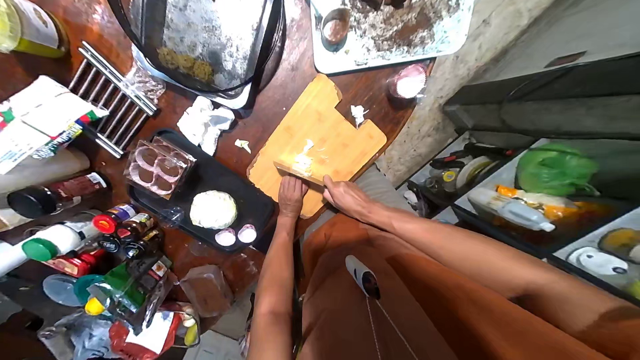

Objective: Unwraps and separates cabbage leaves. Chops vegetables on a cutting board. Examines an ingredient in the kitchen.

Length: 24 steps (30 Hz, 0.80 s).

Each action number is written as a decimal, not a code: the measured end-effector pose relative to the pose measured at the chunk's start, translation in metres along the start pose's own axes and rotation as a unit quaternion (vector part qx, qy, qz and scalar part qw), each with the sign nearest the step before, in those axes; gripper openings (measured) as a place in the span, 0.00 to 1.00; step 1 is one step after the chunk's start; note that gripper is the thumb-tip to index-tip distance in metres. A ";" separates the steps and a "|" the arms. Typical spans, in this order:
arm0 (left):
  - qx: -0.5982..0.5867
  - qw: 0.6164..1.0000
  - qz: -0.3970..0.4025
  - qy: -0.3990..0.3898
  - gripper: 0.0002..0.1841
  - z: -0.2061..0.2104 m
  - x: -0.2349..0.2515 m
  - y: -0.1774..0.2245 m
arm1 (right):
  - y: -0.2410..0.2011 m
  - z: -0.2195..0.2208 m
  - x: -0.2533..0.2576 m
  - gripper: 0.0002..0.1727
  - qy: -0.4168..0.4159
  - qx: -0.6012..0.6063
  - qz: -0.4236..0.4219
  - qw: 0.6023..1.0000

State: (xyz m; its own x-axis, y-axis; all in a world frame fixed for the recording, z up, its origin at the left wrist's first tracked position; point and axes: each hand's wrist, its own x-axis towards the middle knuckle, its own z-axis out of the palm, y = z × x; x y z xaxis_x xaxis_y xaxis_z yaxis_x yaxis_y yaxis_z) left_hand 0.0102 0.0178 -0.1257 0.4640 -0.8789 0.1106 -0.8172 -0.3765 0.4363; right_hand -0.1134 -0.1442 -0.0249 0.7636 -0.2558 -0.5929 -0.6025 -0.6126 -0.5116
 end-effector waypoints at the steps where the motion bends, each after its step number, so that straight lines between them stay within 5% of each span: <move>1: 0.000 1.000 0.000 0.003 0.12 0.000 0.002 0.000 | 0.001 0.004 0.007 0.13 0.005 -0.003 0.001 1.000; 10: -0.001 1.000 0.006 0.004 0.17 0.000 -0.001 -0.001 | -0.003 0.001 0.019 0.12 0.035 0.010 0.013 0.999; 14: 0.005 1.000 0.013 0.004 0.09 -0.001 0.000 -0.001 | -0.006 -0.001 0.007 0.11 0.041 -0.005 -0.003 0.999; 24: -0.014 1.000 0.012 0.007 0.10 -0.001 0.000 -0.003 | -0.008 0.004 0.012 0.12 0.002 -0.007 0.016 1.000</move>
State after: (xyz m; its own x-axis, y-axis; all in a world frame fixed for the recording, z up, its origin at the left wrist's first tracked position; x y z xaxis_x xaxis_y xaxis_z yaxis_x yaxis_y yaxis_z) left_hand 0.0126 0.0193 -0.1261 0.4491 -0.8834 0.1342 -0.8182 -0.3462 0.4589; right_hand -0.1006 -0.1393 -0.0307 0.7444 -0.2794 -0.6064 -0.6240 -0.6144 -0.4829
